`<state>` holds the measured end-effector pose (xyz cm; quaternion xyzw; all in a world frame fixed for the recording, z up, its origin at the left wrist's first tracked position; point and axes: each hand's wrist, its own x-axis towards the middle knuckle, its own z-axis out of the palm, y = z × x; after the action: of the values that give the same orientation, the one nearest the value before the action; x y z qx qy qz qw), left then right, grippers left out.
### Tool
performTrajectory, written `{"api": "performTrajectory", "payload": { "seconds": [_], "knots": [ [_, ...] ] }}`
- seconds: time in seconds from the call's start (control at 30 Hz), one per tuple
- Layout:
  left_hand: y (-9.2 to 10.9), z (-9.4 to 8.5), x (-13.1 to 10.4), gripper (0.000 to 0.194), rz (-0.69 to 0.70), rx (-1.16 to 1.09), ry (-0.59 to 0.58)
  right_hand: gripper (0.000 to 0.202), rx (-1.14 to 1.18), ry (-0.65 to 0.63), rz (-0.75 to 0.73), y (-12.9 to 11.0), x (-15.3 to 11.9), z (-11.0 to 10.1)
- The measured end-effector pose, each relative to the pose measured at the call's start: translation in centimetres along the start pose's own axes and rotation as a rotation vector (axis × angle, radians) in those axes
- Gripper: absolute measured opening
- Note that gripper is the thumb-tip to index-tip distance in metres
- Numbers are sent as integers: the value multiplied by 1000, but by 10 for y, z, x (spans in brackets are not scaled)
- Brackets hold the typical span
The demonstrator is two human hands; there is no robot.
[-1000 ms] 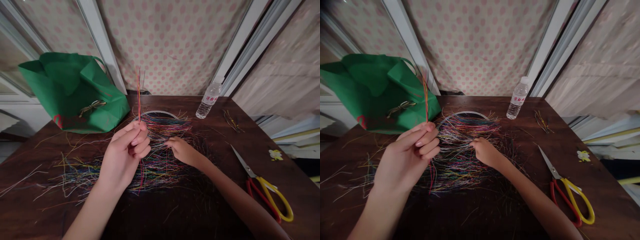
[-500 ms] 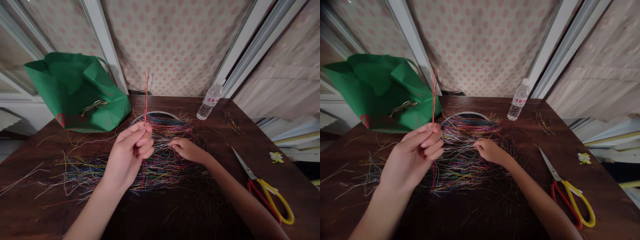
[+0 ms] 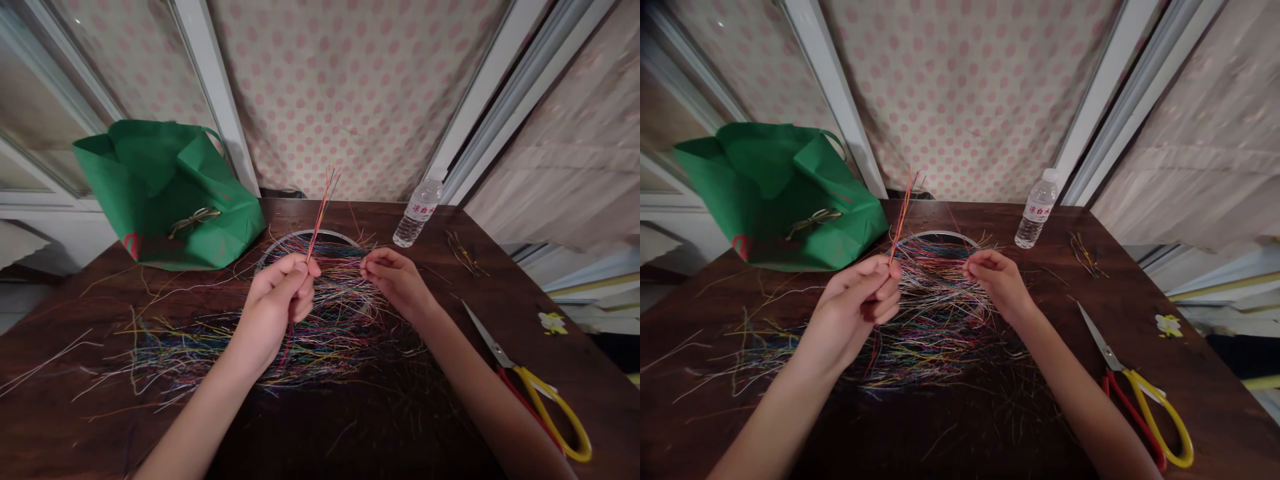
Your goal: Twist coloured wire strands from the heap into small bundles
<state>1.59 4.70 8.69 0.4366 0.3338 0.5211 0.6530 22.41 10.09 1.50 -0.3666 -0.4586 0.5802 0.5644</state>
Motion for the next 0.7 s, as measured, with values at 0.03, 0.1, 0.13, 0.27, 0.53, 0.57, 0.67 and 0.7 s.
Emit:
{"api": "performTrajectory", "payload": {
  "seconds": [0.03, 0.1, 0.13, 0.27, 0.53, 0.57, 0.67, 0.7],
  "knots": [
    [0, 0, 0, 13, 2, 5, 3, 15, 29, 6, 8, -1, 0, 1],
    [-1, 0, 0, 13, 0, 16, 5, 21, 75, 20, 30, -3, -2, 2],
    [-1, 0, 0, 13, -2, 22, 6, 24, 94, 26, 43, -4, -2, 3],
    [-2, 0, 2, 15, 4, 38, 8, 24, 144, 46, 83, -6, -5, 5],
    [-4, 0, 4, 14, -2, 44, 20, 21, 135, 69, 101, -15, -16, 15],
    [-4, 0, 4, 14, -2, 45, 23, 21, 116, 72, 93, -16, -17, 17],
    [-4, 1, 4, 13, 1, 52, 31, 26, 38, 80, 61, -15, -19, 20],
    [-4, 1, 3, 12, 1, 55, 32, 27, 6, 83, 50, -12, -19, 20]
  ]
}}
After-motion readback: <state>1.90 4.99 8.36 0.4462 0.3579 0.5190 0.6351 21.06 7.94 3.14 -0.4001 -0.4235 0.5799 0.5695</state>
